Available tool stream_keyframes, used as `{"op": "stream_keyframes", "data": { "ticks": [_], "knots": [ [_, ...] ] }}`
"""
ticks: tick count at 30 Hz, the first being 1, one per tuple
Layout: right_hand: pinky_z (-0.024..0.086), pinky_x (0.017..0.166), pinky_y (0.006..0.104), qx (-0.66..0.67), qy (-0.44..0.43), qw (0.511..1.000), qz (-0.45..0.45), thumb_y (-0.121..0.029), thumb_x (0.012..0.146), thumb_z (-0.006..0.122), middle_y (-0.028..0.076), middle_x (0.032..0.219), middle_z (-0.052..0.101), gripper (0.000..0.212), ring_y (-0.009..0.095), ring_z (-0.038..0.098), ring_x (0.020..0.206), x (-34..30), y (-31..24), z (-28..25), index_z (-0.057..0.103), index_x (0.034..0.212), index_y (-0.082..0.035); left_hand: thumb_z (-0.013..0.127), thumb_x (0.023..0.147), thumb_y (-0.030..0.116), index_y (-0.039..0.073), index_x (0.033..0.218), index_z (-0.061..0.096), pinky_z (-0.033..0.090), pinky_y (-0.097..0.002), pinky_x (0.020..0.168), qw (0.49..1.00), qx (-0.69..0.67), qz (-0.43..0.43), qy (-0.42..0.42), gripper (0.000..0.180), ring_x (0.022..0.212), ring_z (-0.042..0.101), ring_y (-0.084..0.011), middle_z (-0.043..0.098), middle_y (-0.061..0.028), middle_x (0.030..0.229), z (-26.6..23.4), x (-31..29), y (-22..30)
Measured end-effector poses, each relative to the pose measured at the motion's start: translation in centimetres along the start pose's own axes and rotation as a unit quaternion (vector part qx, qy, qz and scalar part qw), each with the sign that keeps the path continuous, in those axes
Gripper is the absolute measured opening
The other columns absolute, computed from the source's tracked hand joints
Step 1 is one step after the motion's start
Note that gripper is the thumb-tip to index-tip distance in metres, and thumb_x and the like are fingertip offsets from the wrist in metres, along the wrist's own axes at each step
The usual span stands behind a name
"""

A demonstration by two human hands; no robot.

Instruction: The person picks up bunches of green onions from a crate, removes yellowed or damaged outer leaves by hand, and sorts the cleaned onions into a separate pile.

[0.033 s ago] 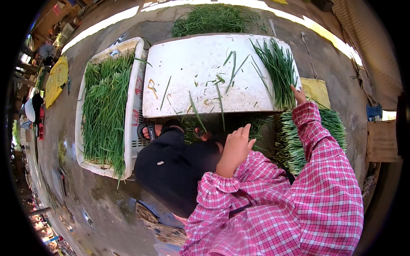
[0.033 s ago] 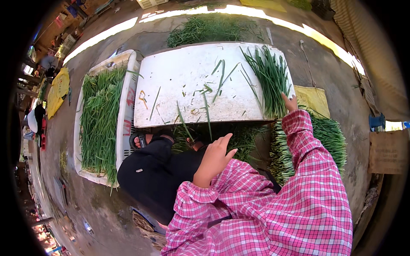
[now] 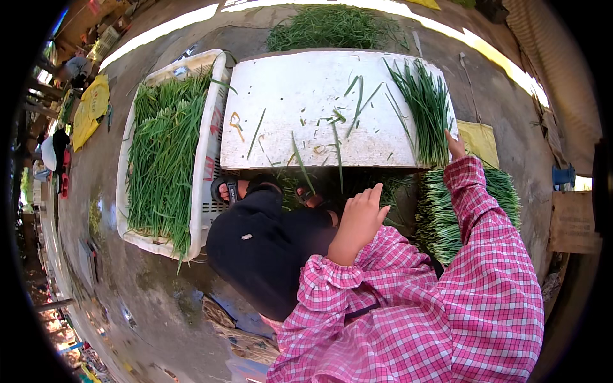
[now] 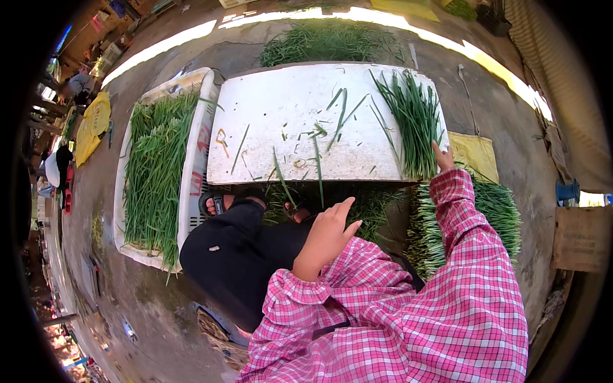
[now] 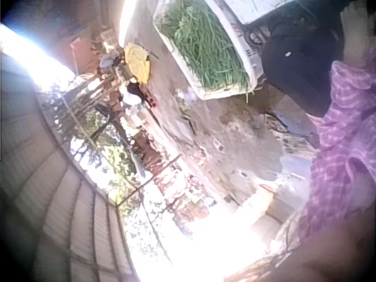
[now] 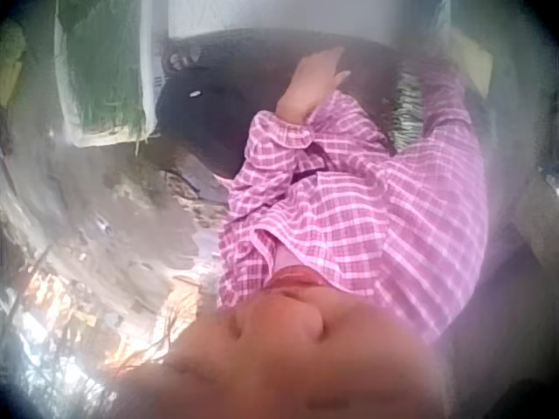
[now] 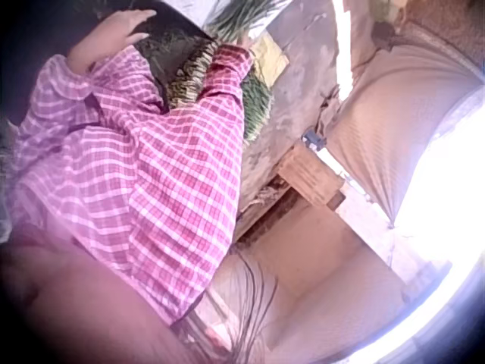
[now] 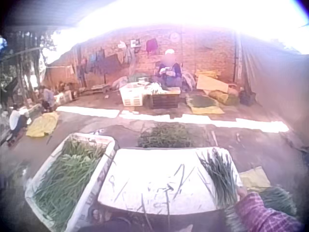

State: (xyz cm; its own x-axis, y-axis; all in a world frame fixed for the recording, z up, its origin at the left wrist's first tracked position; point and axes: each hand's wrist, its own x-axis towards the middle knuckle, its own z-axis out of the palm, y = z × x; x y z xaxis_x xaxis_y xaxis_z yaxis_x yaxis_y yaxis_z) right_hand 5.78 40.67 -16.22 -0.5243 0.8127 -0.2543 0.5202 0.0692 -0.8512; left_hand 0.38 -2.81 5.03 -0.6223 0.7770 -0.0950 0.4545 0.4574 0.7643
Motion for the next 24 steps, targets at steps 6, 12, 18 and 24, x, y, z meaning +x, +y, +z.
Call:
{"op": "stream_keyframes", "data": {
  "ticks": [6,12,18,24],
  "knots": [
    [0.041,0.071,0.0308,-0.005,0.22,0.959,-0.18,-0.018,0.071,0.058,0.014,0.097,0.045,0.046,0.02,0.047,0.082,-7.0,-7.5,3.0,0.038,0.108,0.002,0.055,0.073,0.02,-0.002,0.11,0.042,0.039,-0.0343,0.076,0.986,0.139,0.018,0.087,0.045,0.087,0.05,-0.0267,0.052,-0.0147,0.095,-10.0,-9.1,4.5],
    [0.039,0.07,0.0277,-0.013,-0.023,0.917,-0.398,0.003,0.07,0.048,0.01,0.092,0.047,0.032,0.017,0.047,0.077,-17.4,-21.6,14.0,0.042,0.101,0.0,0.045,0.075,-0.003,-0.004,0.103,0.048,0.04,-0.0355,0.079,0.903,-0.121,0.047,0.409,0.028,0.079,0.056,-0.0273,0.059,-0.0142,0.08,-13.3,-19.7,1.9],
    [0.038,0.071,0.03,-0.079,-0.24,0.823,-0.51,0.009,0.065,0.048,0.014,0.091,0.042,0.033,0.023,0.045,0.079,-26.6,-23.7,20.4,0.043,0.096,-0.001,0.047,0.074,0.0,-0.004,0.099,0.05,0.039,-0.0294,0.08,0.826,-0.031,-0.323,0.461,0.025,0.089,0.054,-0.0236,0.056,-0.0145,0.095,-14.5,-25.9,-8.8],
    [0.039,0.07,0.03,-0.133,-0.28,0.819,-0.482,0.01,0.066,0.047,0.014,0.089,0.042,0.029,0.024,0.046,0.077,-27.8,-20.9,18.6,0.042,0.093,0.0,0.059,0.068,0.012,0.001,0.113,0.038,0.035,-0.0377,0.085,0.797,0.375,-0.327,0.342,0.05,0.099,0.045,-0.0338,0.048,-0.02,0.104,-19.3,-24.9,-21.5]
  ]
}}
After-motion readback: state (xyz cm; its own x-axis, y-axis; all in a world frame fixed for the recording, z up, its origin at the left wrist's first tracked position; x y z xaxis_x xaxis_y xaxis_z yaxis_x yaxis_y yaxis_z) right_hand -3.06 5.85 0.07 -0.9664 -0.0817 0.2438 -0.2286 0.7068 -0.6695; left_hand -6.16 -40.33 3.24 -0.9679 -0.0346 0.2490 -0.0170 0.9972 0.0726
